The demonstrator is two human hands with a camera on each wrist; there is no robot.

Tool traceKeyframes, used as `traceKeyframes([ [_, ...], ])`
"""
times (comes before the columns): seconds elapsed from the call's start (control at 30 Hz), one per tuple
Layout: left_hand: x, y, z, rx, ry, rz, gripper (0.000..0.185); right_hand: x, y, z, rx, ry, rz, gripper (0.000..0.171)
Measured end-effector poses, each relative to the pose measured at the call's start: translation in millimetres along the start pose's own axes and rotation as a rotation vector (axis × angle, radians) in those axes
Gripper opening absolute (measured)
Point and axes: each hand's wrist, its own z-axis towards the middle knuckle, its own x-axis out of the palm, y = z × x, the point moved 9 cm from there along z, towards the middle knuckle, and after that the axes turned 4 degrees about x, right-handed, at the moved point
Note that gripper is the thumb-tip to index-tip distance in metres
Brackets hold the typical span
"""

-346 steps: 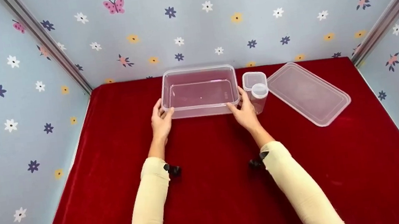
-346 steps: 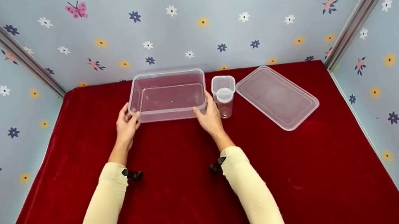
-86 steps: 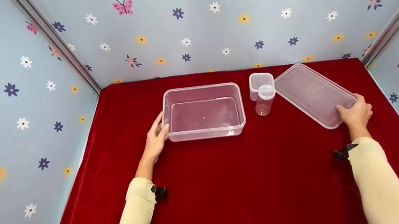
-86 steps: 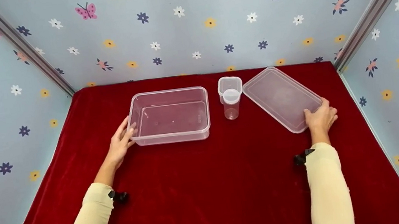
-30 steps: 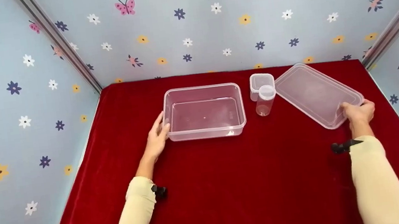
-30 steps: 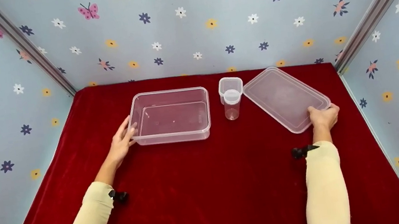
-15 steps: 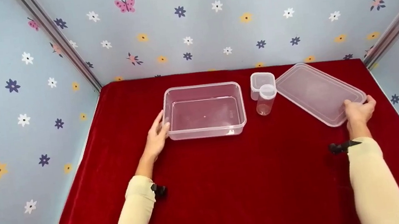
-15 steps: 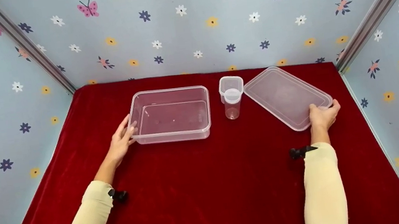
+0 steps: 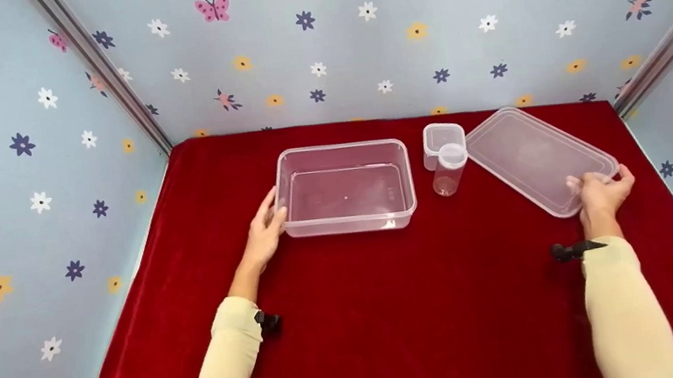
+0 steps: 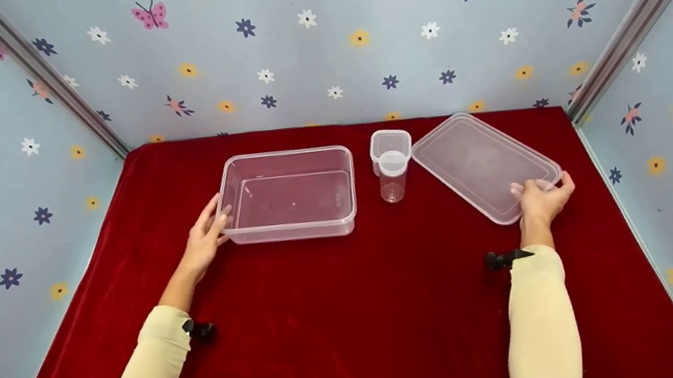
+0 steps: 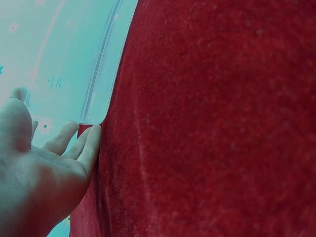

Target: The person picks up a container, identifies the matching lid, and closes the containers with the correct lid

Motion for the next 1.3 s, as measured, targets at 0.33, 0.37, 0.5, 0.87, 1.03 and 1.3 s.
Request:
traceKeyframes([
  [0.33, 12.1, -39.8, -17.4, 0.021, -0.034, -0.011, 0.069, 3, 0, -4, 0.015, 0.028, 0.083, 0.09],
  [0.37, 9.4, -32.8, -14.6, 0.014, -0.033, -0.016, 0.068, 3, 1, -4, 0.011, 0.028, 0.087, 0.09],
  [0.5, 1.5, -7.8, -3.4, -0.009, -0.016, 0.005, 0.069, 5, 6, -6, -0.013, 0.025, 0.082, 0.09],
  [0.87, 3.8, -14.3, -8.4, -0.009, -0.031, -0.025, 0.068, 10, 20, -12, -0.071, 0.039, 0.091, 0.085],
  [1.03, 8.0, -17.9, -10.2, -0.023, -0.028, -0.033, 0.067, 8, 31, -15, -0.122, 0.04, 0.144, 0.081],
  [1.3, 14.6, -47.1, -22.1, 0.011, -0.02, -0.031, 0.066, 14, 49, -27, -0.154, 0.02, 0.082, 0.078],
])
